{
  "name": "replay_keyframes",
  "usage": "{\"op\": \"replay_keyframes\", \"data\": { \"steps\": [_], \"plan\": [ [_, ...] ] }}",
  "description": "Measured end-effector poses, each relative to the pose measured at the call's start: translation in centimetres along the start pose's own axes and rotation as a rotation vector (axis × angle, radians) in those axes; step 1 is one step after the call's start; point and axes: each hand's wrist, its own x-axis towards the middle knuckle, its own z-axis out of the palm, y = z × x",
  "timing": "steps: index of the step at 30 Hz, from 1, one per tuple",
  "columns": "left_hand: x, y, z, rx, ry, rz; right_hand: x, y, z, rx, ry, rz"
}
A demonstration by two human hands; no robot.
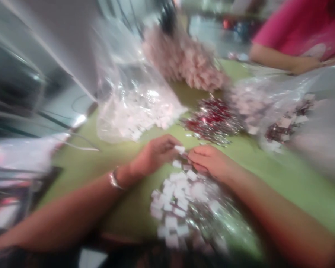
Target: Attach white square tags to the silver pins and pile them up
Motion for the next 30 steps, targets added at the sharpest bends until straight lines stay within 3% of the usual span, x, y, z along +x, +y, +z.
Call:
{"op": "replay_keyframes", "data": {
  "steps": [9, 15, 17, 20, 24, 26, 30],
  "plan": [
    [0.2, -1.2, 0.3, -0.068, -0.074, -0.124, 0.6, 1.0, 0.3, -0.371, 0.177, -0.25],
    [-0.3, -0.4, 0.9, 0.441, 0.099, 0.034, 1.5, 2.0, 0.5, -0.494, 0.259, -0.246],
    [-0.4, -0.2, 1.0, 0.49, 0.15, 0.078, 1.5, 2.1, 0.6, -0.499, 0.278, -0.257],
    [-0.2, -0.4, 0.8, 0.267, 0.119, -0.012, 1.3, 1.7, 0.5, -0.47, 0.278, -0.276],
    [0.2, -0.5, 0.7, -0.105, -0.027, -0.184, 0.6, 1.0, 0.1, -0.367, 0.24, -0.277],
    [0.2, -0.4, 0.9, -0.16, -0.028, -0.205, 0.5, 0.9, 0.1, -0.341, 0.225, -0.273],
    [0.0, -0.2, 1.4, -0.061, 0.105, -0.2, 0.9, 1.3, 0.4, -0.397, 0.284, -0.302]
  ]
}}
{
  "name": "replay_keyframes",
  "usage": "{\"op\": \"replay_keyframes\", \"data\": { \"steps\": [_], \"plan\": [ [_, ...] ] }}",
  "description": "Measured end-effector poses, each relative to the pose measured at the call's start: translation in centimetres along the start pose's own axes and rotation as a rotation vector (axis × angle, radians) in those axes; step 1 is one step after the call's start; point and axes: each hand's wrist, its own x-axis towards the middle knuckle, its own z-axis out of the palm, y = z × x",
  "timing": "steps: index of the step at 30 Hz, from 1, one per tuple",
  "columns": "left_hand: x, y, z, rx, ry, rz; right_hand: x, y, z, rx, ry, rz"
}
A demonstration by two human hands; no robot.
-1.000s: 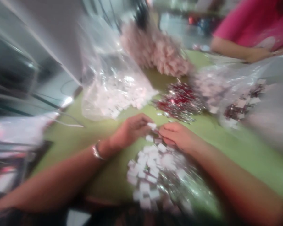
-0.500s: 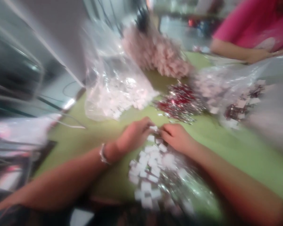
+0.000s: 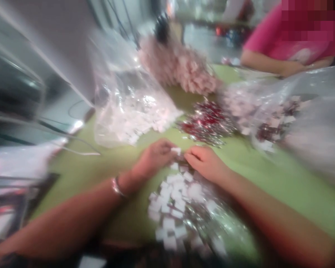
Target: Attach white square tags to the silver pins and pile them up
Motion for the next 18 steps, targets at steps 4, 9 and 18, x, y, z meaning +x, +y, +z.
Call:
{"op": "replay_keyframes", "data": {
  "steps": [4, 9, 18],
  "plan": [
    [-0.2, -0.2, 0.1, 0.087, 0.097, 0.076, 0.1, 0.6, 0.7, -0.073, 0.031, -0.051],
    [-0.5, -0.6, 0.1, 0.185, 0.038, 0.119, 0.1, 1.1, 0.9, -0.1, 0.027, -0.079],
    [2.7, 0.3, -2.9, 0.895, 0.144, 0.593, 0.8, 1.4, -1.4, -0.286, 0.075, -0.142]
  ]
}}
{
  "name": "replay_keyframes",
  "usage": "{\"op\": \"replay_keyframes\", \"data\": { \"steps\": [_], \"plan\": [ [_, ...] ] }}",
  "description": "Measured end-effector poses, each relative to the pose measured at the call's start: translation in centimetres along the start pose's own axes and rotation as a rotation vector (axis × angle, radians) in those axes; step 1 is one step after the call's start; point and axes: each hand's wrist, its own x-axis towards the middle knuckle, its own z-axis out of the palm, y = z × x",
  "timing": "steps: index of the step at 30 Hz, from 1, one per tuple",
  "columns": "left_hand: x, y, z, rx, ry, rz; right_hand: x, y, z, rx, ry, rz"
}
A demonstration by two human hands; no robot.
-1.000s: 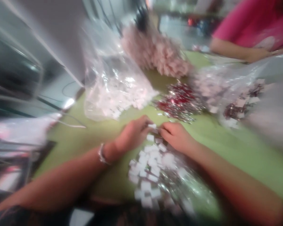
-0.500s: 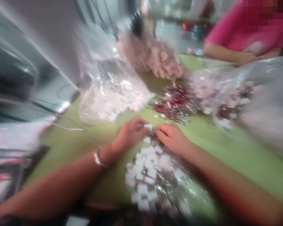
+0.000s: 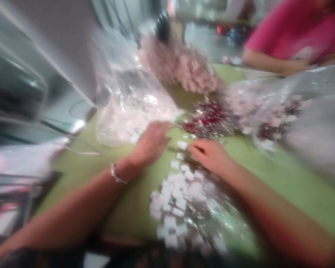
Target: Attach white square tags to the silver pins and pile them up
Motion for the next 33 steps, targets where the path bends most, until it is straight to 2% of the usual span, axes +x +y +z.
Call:
{"op": "replay_keyframes", "data": {
  "steps": [2, 5, 9, 12, 15, 17, 18, 20, 23, 26, 28, 30, 33],
  "plan": [
    [0.3, -1.7, 0.0, 0.178, -0.054, 0.043, 0.1, 0.5, 0.2, -0.139, -0.011, -0.007],
    [0.0, -3.4, 0.3, 0.3, -0.137, 0.057, -0.3, 0.5, 0.9, -0.223, -0.105, -0.034],
    [-0.6, -3.7, 0.0, 0.308, -0.112, 0.091, -1.1, -0.6, 1.0, -0.219, -0.231, -0.117],
    [-0.7, -3.5, -0.7, 0.288, -0.101, 0.078, -1.3, -1.0, -0.3, -0.179, -0.344, -0.141],
    [-0.4, -3.7, -1.1, 0.273, -0.124, 0.069, -1.0, -0.1, -2.6, -0.106, -0.422, -0.138],
    [-0.3, -3.9, -1.2, 0.273, -0.139, 0.044, -0.6, 1.2, -4.0, -0.161, -0.339, -0.068],
    [-0.2, -4.0, -1.2, 0.278, -0.133, 0.024, -0.4, 1.8, -4.5, -0.271, -0.238, -0.018],
    [-0.1, -4.1, -1.2, 0.286, -0.1, -0.004, -0.2, 3.1, -5.0, -0.454, -0.14, 0.034],
    [-0.1, -3.9, -1.2, 0.292, -0.066, 0.013, 0.1, 4.2, -4.4, -0.567, -0.13, 0.049],
    [-0.4, -2.8, -1.4, 0.254, -0.045, 0.012, 0.1, 4.0, -3.4, -0.585, -0.125, 0.023],
    [-0.6, -1.7, -1.5, 0.121, 0.035, -0.056, 0.0, 3.4, -3.0, -0.509, -0.086, -0.015],
    [-0.9, -0.5, -1.3, -0.137, 0.104, -0.223, -0.2, 2.5, -2.8, -0.364, -0.043, -0.028],
    [-1.4, 0.6, -0.5, -0.629, 0.022, -0.586, -0.6, 0.8, -2.4, -0.138, -0.031, -0.003]
  ]
}}
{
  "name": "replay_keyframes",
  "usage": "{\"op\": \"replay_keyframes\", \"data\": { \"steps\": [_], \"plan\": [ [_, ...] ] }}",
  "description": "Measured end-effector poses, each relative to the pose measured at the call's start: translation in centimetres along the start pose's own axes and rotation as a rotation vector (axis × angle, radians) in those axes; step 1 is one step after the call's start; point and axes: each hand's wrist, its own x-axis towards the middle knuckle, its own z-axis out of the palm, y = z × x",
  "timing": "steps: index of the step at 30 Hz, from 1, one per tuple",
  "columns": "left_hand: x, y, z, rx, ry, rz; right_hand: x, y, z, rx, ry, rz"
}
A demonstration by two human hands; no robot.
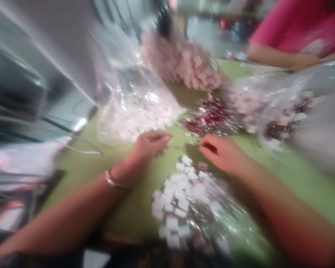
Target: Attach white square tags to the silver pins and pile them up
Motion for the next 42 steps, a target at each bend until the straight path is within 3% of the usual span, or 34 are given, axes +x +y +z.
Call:
{"op": "replay_keyframes", "data": {
  "steps": [3, 10, 17, 23, 28, 39, 42],
  "plan": [
    [-0.4, -0.5, 0.7, -0.261, -0.094, -0.198, -0.3, -1.3, 0.6, 0.145, -0.011, -0.003],
    [-0.8, -0.1, 1.0, -0.3, -0.238, -0.135, -0.5, -1.8, 1.8, 0.203, -0.023, -0.044],
    [-1.0, 0.3, 1.4, -0.266, -0.255, -0.147, -0.5, -1.6, 1.7, 0.136, 0.042, -0.085],
    [-1.2, 0.8, 1.3, -0.355, -0.201, -0.149, -0.6, -1.8, 1.8, 0.179, 0.03, -0.065],
    [-0.9, 0.4, 1.0, -0.344, -0.175, -0.198, -0.8, -2.1, 1.9, 0.156, 0.054, -0.134],
    [-1.4, 1.0, 1.5, -0.484, -0.299, -0.302, -0.7, -1.9, 2.6, 0.005, 0.145, -0.179],
    [-1.3, 0.9, 1.6, -0.425, -0.296, -0.258, -0.8, -1.8, 2.7, -0.063, 0.166, -0.163]
  ]
}}
